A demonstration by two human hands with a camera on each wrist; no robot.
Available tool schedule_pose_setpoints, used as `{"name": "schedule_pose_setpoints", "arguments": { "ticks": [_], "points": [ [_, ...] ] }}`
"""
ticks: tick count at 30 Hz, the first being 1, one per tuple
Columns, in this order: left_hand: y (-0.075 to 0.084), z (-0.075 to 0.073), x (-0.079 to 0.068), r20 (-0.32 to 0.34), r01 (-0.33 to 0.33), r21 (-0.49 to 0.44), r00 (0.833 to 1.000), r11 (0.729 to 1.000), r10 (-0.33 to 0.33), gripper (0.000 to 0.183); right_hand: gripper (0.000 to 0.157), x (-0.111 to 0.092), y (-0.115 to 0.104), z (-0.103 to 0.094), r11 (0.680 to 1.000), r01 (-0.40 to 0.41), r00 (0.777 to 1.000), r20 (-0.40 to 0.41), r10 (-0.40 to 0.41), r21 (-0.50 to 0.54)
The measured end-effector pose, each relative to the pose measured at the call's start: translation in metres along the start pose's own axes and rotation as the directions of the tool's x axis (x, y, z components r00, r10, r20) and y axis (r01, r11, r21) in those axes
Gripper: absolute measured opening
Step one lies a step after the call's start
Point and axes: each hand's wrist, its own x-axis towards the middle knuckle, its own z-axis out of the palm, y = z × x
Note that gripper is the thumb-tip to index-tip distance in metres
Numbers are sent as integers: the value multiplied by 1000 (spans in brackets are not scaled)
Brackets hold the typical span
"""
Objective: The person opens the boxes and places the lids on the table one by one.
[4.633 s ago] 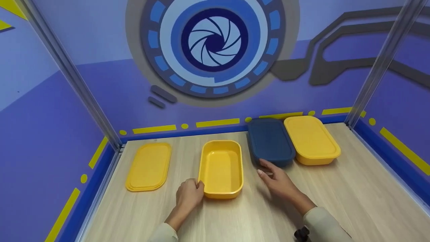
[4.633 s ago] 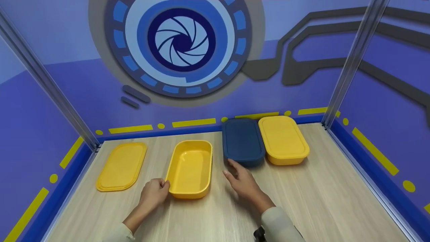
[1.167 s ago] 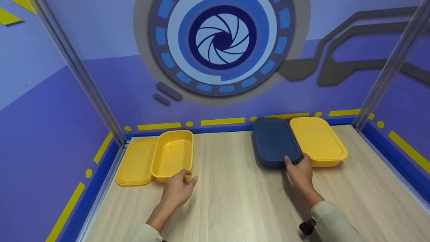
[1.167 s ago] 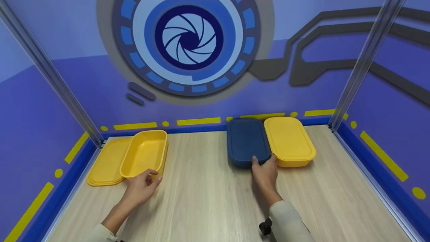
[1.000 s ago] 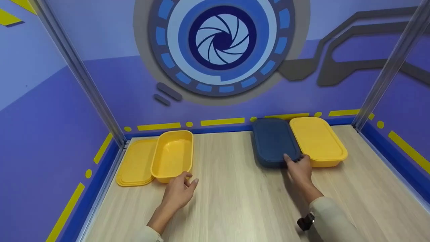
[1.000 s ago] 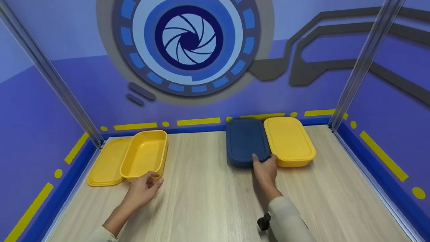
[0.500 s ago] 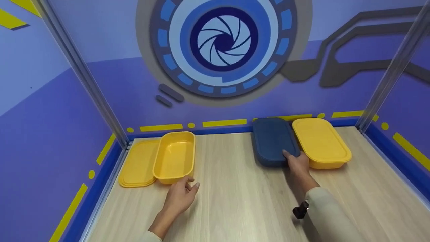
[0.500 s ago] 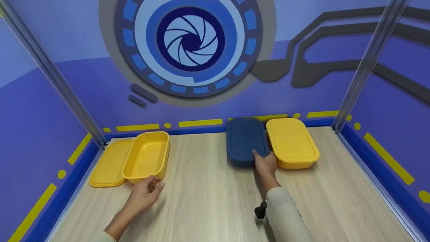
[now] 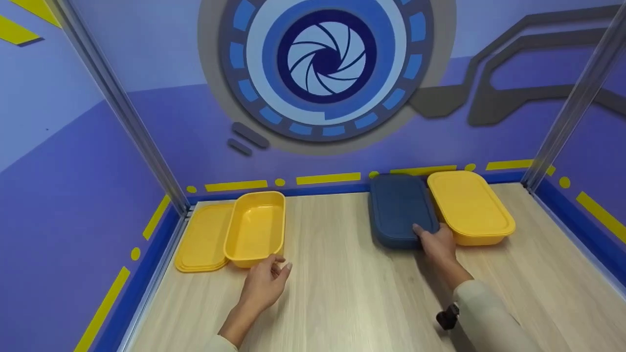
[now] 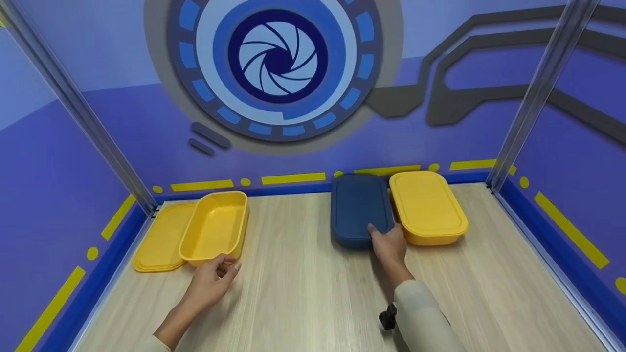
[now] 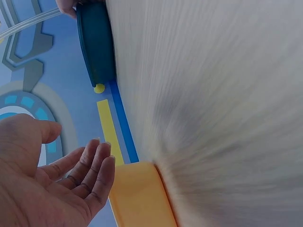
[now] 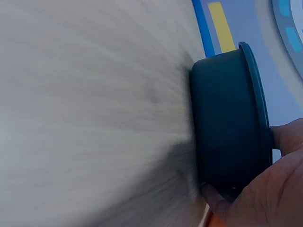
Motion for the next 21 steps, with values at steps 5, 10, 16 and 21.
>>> {"name": "schedule_pose_setpoints", "arguments": {
  "ticks": [5,10,16,21],
  "points": [
    [2,6,1,13,-4,4,1000,1000,4,29,96,-24,4,-4,999,-13,999,52,15,-33],
    [7,10,0,35,-16,6,999,1000,16,33,94,-48,11,-3,996,44,996,79,-38,-72],
    [11,9,-1,54,-17,-3,998,1000,17,36,89,-74,20,-4,992,63,992,113,-51,-105],
    [12,8,-4,67,-29,-1,997,1000,29,39,94,-92,25,-4,987,24,989,148,0,-156]
  ]
}}
